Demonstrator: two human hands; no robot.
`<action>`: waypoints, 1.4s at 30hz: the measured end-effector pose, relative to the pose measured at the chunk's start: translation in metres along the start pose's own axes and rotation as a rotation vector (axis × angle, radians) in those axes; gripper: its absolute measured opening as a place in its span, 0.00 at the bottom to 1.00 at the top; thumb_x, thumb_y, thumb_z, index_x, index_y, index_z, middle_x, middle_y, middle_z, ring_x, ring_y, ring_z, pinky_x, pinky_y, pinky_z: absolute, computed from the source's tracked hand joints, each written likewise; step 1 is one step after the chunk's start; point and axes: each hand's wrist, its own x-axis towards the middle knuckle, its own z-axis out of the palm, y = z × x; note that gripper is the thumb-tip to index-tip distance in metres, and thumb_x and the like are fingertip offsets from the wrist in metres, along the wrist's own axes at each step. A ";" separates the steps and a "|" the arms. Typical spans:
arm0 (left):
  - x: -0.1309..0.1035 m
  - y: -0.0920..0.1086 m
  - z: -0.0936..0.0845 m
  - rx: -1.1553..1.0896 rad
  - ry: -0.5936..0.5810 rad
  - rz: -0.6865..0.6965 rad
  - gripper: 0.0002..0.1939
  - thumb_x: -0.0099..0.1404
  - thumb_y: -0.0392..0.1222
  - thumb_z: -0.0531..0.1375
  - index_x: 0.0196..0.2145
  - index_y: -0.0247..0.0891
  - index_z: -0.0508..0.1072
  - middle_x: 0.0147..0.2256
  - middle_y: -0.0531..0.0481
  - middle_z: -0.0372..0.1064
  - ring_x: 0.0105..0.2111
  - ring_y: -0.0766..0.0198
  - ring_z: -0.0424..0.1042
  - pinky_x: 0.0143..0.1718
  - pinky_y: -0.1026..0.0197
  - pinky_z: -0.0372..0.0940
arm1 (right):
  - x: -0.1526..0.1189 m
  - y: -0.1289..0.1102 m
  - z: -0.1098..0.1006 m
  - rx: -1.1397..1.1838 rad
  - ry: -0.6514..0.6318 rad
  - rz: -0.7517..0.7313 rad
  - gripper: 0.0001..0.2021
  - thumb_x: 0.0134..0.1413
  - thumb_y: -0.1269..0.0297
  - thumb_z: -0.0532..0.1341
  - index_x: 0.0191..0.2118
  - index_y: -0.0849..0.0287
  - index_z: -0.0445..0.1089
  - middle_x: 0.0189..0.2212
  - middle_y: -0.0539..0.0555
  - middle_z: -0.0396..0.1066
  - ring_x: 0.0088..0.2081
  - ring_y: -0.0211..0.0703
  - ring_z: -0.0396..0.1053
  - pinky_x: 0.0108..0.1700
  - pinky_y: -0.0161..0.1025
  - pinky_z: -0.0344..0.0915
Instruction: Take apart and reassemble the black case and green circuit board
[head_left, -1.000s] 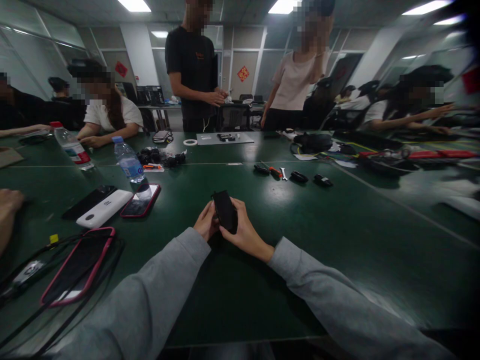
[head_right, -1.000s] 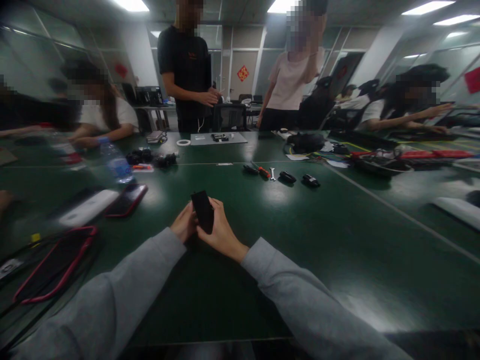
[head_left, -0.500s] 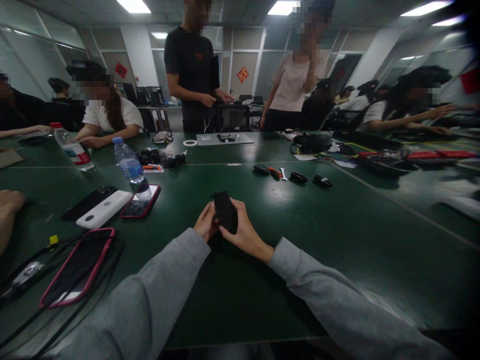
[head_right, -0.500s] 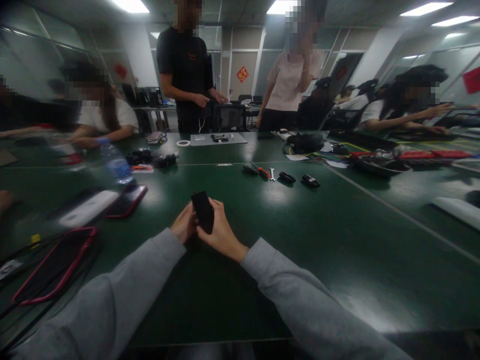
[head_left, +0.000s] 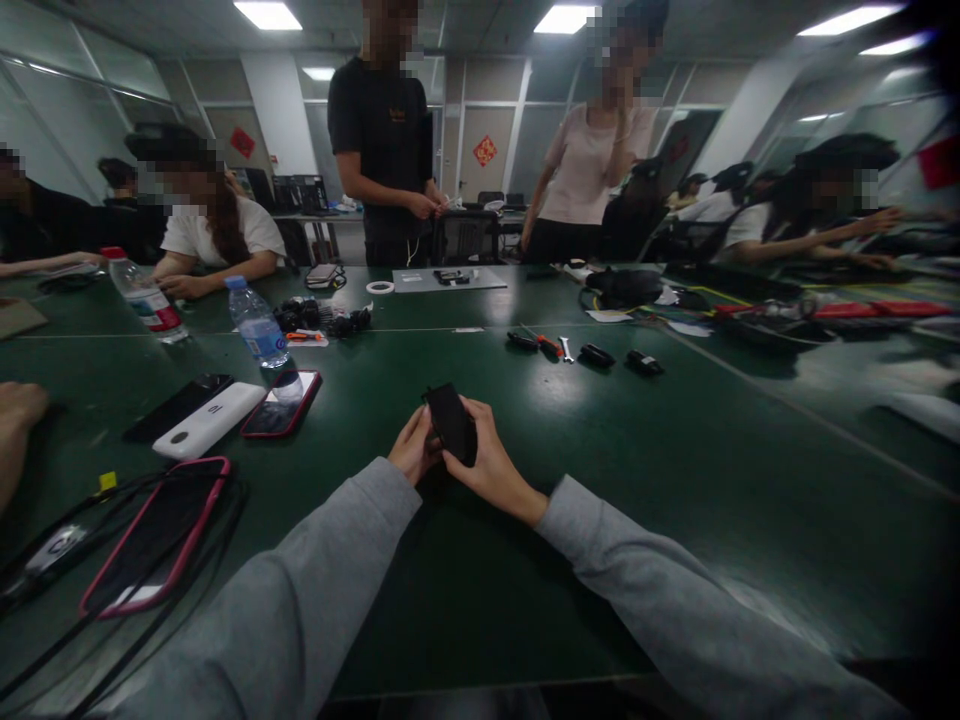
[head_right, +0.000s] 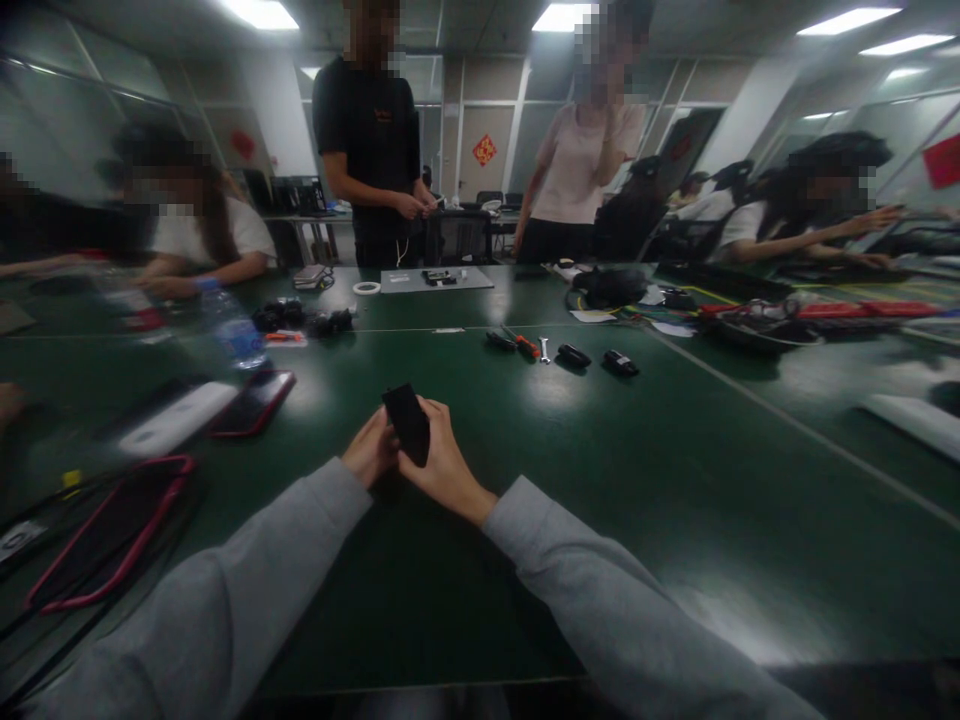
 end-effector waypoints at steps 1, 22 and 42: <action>-0.001 0.000 0.000 -0.004 -0.006 0.000 0.23 0.56 0.54 0.60 0.47 0.45 0.66 0.37 0.48 0.70 0.30 0.65 0.71 0.30 0.61 0.65 | 0.000 0.000 0.000 0.003 0.000 0.006 0.35 0.45 0.70 0.60 0.59 0.59 0.46 0.54 0.60 0.49 0.58 0.49 0.49 0.61 0.50 0.50; 0.005 -0.002 -0.009 0.136 -0.038 -0.014 0.26 0.55 0.42 0.63 0.52 0.47 0.64 0.37 0.48 0.69 0.29 0.65 0.71 0.32 0.60 0.66 | -0.002 0.026 0.005 0.156 0.084 0.243 0.28 0.52 0.64 0.58 0.58 0.60 0.51 0.54 0.58 0.56 0.56 0.45 0.56 0.59 0.47 0.53; -0.002 0.003 -0.003 0.183 -0.091 -0.023 0.34 0.56 0.38 0.63 0.58 0.46 0.56 0.40 0.45 0.68 0.34 0.63 0.73 0.44 0.50 0.66 | 0.003 0.038 0.004 0.380 0.203 0.391 0.24 0.52 0.60 0.56 0.55 0.59 0.57 0.53 0.57 0.60 0.54 0.45 0.59 0.58 0.45 0.55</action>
